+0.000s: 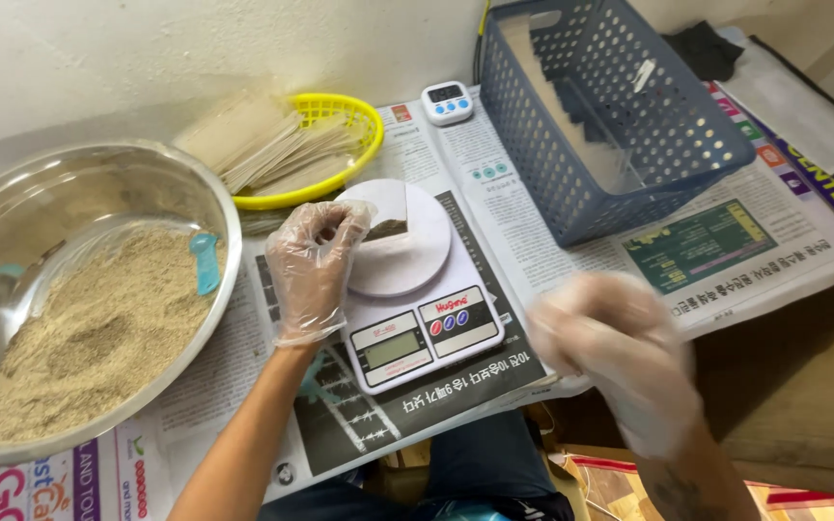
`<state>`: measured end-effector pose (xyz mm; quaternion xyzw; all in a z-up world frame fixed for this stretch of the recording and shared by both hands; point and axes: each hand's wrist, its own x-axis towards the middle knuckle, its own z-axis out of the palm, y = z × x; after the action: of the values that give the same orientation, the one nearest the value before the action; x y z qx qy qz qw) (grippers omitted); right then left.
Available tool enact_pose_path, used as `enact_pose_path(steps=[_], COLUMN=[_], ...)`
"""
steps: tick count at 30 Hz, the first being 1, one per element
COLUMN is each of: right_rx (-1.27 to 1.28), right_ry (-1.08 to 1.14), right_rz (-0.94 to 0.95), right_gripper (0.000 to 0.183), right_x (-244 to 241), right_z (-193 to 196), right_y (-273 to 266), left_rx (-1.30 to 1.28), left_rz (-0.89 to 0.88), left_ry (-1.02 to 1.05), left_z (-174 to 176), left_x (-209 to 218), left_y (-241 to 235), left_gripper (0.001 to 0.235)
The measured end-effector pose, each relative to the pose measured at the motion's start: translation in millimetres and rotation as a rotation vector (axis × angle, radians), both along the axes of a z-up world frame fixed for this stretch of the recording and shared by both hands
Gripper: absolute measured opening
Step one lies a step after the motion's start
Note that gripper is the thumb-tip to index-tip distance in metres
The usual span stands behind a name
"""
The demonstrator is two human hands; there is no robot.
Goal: Scooping powder into small plastic bags, weighing them on a digital scale, and placing them in a storage crate.
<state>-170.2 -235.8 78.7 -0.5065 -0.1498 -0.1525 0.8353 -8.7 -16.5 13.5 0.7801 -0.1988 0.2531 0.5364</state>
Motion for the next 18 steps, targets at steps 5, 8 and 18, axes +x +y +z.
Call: enact_pose_path(steps=[5,8,18], right_rx=[-0.580,-0.687,-0.682], right_ry=[0.102,0.099,0.190], right_rz=[-0.173,-0.234,-0.326], right_gripper=[0.049,0.056,0.046], right_x=[74,86,96], right_z=[-36,-26,-2], right_y=[-17,-21,-52], left_rx=[-0.204,-0.274,-0.328], left_rz=[-0.172,-0.256,-0.372], left_ry=[0.372,0.453,0.358], left_z=[7,19,32], left_x=[2,-4,5], left_y=[-29,-56,-103], left_gripper=[0.016,0.018,0.016])
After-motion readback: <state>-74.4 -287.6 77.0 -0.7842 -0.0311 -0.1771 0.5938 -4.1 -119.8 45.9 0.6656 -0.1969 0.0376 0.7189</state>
